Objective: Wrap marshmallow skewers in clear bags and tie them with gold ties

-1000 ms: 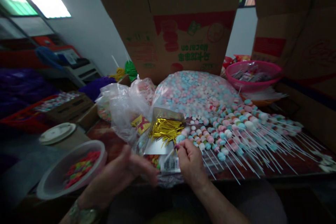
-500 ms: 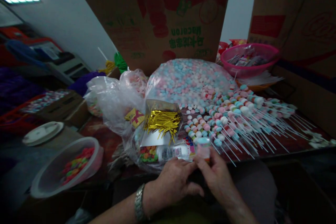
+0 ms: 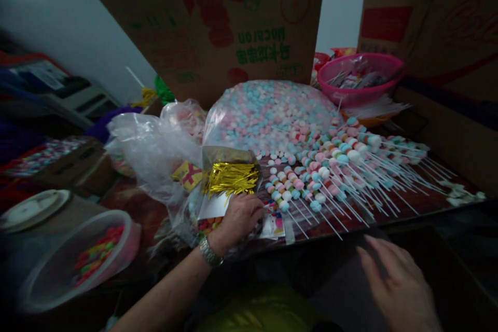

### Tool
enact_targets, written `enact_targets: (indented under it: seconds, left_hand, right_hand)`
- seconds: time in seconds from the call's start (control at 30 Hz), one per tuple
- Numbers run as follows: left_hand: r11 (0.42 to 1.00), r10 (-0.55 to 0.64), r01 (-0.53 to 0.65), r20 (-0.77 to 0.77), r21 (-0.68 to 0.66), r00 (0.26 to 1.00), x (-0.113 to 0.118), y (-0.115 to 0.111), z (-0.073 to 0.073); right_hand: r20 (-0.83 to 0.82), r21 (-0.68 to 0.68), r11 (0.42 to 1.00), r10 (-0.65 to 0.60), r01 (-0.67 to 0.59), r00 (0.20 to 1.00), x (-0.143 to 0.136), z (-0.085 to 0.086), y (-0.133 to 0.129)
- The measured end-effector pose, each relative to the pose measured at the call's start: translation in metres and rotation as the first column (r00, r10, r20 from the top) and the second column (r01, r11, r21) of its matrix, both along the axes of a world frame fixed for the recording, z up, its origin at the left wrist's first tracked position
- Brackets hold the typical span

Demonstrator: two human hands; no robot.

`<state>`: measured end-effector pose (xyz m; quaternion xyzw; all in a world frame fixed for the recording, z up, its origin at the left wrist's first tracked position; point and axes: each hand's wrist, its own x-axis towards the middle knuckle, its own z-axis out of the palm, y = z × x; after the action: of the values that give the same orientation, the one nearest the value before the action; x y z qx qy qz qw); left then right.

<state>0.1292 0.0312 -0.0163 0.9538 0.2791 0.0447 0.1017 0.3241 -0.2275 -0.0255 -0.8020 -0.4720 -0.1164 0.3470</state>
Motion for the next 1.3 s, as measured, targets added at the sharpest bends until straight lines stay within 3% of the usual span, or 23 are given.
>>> enact_targets:
  seconds: [0.1,0.17,0.23,0.33,0.43,0.53,0.73,0.83,0.97,1.07,1.17,1.23,1.3]
  left_hand:
    - [0.999,-0.029,0.031,0.101,-0.018,0.994,-0.007,0.003,0.015]
    - [0.995,-0.072,0.082,0.169,-0.054,0.983,-0.013,0.004,0.026]
    - [0.986,-0.083,0.112,0.219,-0.120,0.972,-0.021,0.005,0.034]
    - [0.970,0.020,0.038,0.234,-0.241,0.972,-0.032,0.008,0.037]
    - [0.940,0.107,-0.030,0.209,-0.341,0.972,-0.037,0.012,0.035]
    - [0.931,0.052,0.028,0.208,-0.363,0.977,-0.036,0.015,0.035]
    - [0.973,-0.050,0.103,0.247,-0.207,0.968,-0.029,0.017,0.032]
    - [0.946,0.034,0.075,0.329,-0.314,0.944,-0.029,0.015,0.023]
    - [0.878,0.234,0.021,0.465,-0.479,0.854,-0.031,0.013,0.015]
    - [0.882,0.260,0.021,0.524,-0.471,0.811,-0.038,0.016,0.015]
    - [0.907,0.229,0.060,0.608,-0.416,0.760,-0.048,0.021,0.020]
    - [0.919,0.218,0.066,0.641,-0.389,0.736,-0.054,0.023,0.022]
    - [0.922,0.217,0.068,0.651,-0.382,0.728,-0.058,0.025,0.024]
  right_hand:
    - [0.086,0.097,0.968,0.222,-0.230,0.971,-0.032,0.007,0.082]
    - [0.020,0.052,0.930,0.362,-0.363,0.932,-0.054,0.014,0.128]
    - [-0.147,0.003,0.872,0.485,-0.490,0.862,-0.073,0.020,0.160]
    - [-0.350,0.025,0.835,0.522,-0.549,0.778,-0.088,0.022,0.180]
    - [-0.462,0.082,0.837,0.513,-0.542,0.723,-0.091,0.020,0.182]
    - [-0.550,0.079,0.822,0.508,-0.564,0.663,-0.088,0.018,0.180]
    - [-0.439,0.007,0.877,0.435,-0.481,0.786,-0.083,0.008,0.186]
    - [-0.382,-0.032,0.884,0.420,-0.466,0.823,-0.083,0.005,0.187]
    - [-0.329,-0.075,0.895,0.395,-0.441,0.858,-0.069,0.014,0.185]
    - [-0.046,-0.220,0.949,0.221,-0.226,0.974,-0.048,0.023,0.180]
    - [0.329,-0.443,0.895,0.110,0.051,0.938,-0.031,0.021,0.169]
    - [0.383,-0.510,0.857,0.143,0.080,0.913,-0.023,0.016,0.159]
    - [0.356,-0.461,0.887,0.178,0.007,0.917,-0.017,0.014,0.146]
